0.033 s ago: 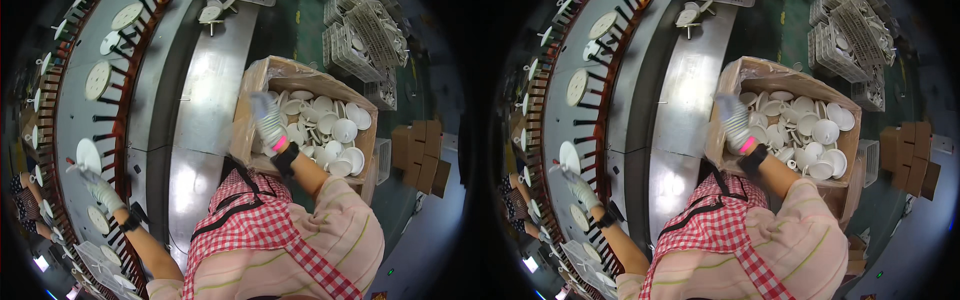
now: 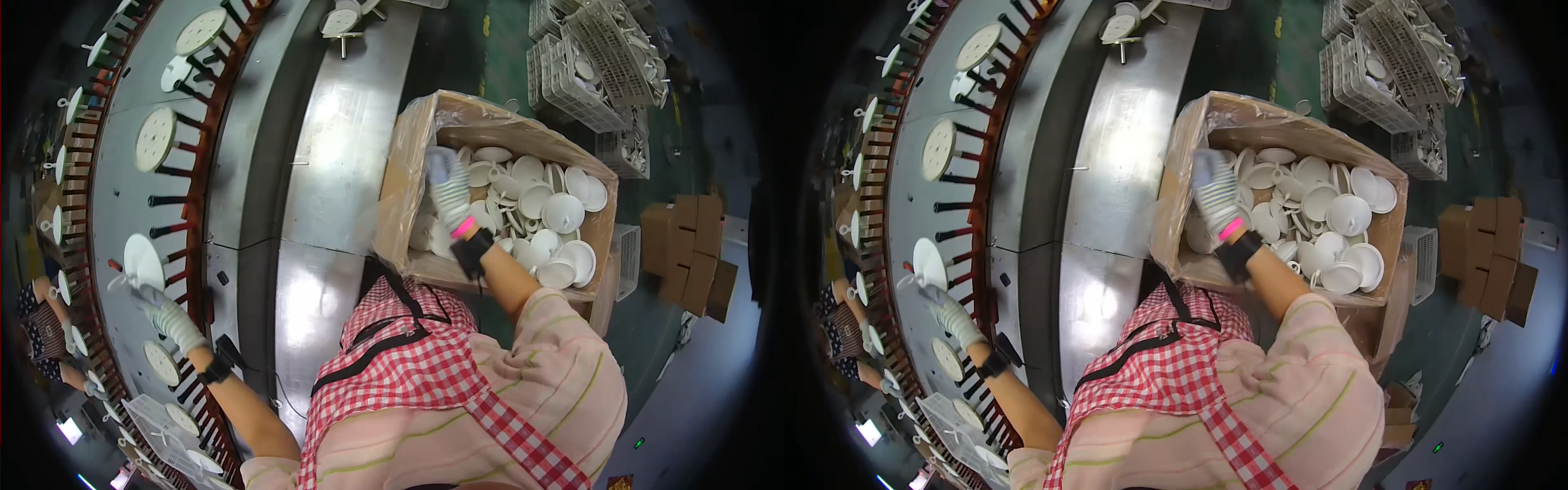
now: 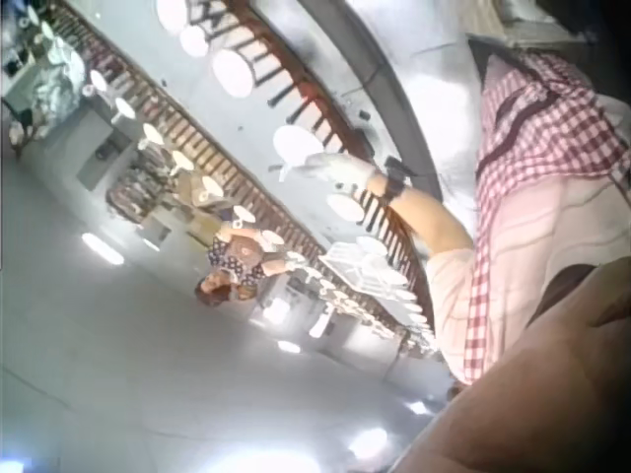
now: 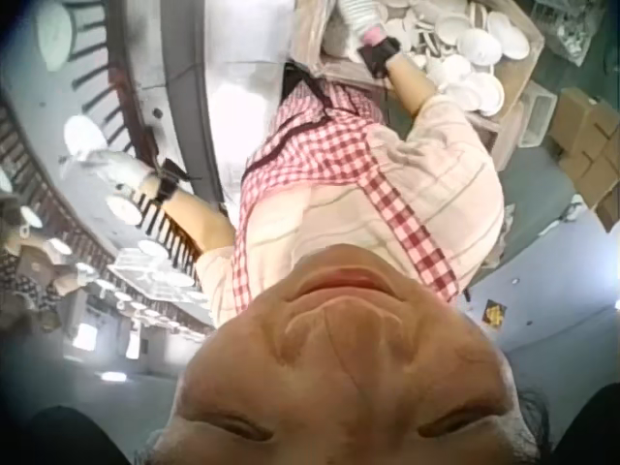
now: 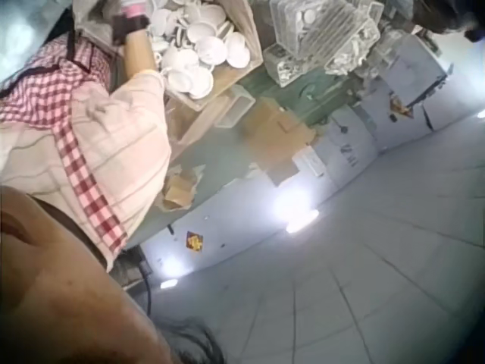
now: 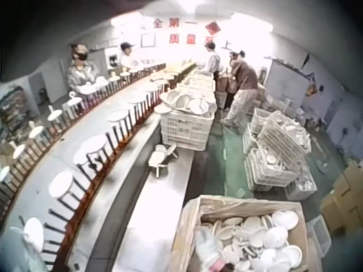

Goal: The person takes white ceramic lids from a rotating conveyor belt and places them into a cardboard box on the floor.

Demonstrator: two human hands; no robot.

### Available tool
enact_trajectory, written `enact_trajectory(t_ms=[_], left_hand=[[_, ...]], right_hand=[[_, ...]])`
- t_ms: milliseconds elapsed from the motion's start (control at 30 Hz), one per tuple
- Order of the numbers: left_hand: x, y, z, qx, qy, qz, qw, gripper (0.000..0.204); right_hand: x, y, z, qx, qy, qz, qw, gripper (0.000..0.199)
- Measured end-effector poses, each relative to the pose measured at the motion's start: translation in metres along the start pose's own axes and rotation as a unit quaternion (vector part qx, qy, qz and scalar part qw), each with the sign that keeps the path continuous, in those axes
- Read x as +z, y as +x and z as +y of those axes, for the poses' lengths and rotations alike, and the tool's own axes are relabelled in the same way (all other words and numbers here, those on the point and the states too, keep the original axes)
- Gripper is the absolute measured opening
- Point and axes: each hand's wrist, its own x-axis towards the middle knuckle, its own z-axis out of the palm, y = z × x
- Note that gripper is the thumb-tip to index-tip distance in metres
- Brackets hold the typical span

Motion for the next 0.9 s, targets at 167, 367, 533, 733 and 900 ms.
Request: enact_trajectory(t_ms=[167,367,533,733,900], left_hand=[[-0.036,-0.043,0.052,-0.107,0.022,-0.036,0.993,0.074],[-0.025,-0.111,0.056,-0.101,-0.124,-0.077,0.984,0.065],[-0.034,-0.158,0.105,-0.049,-0.193,-0.237,0.951,0.034],[-0.002,-0.161,0.205,-0.019,-0.375,-0.527,0.763,0.051],[0.007,-0.137,0.268,-0.092,-0.606,-0.581,0.535,0.063]], right_hand=[[-0.027,0.042,0.142,-0.092,-0.582,-0.321,0.742,0.028],[-0.053,0.050,0.253,-0.161,-0.700,-0.338,0.609,0.037],[-0.060,0.034,0.130,-0.097,-0.441,-0.248,0.857,0.027],[-0.116,-0.025,-0.012,-0.070,0.055,0.026,0.996,0.017],[-0.042,-0.036,-0.125,0.060,0.253,-0.174,0.950,0.023]])
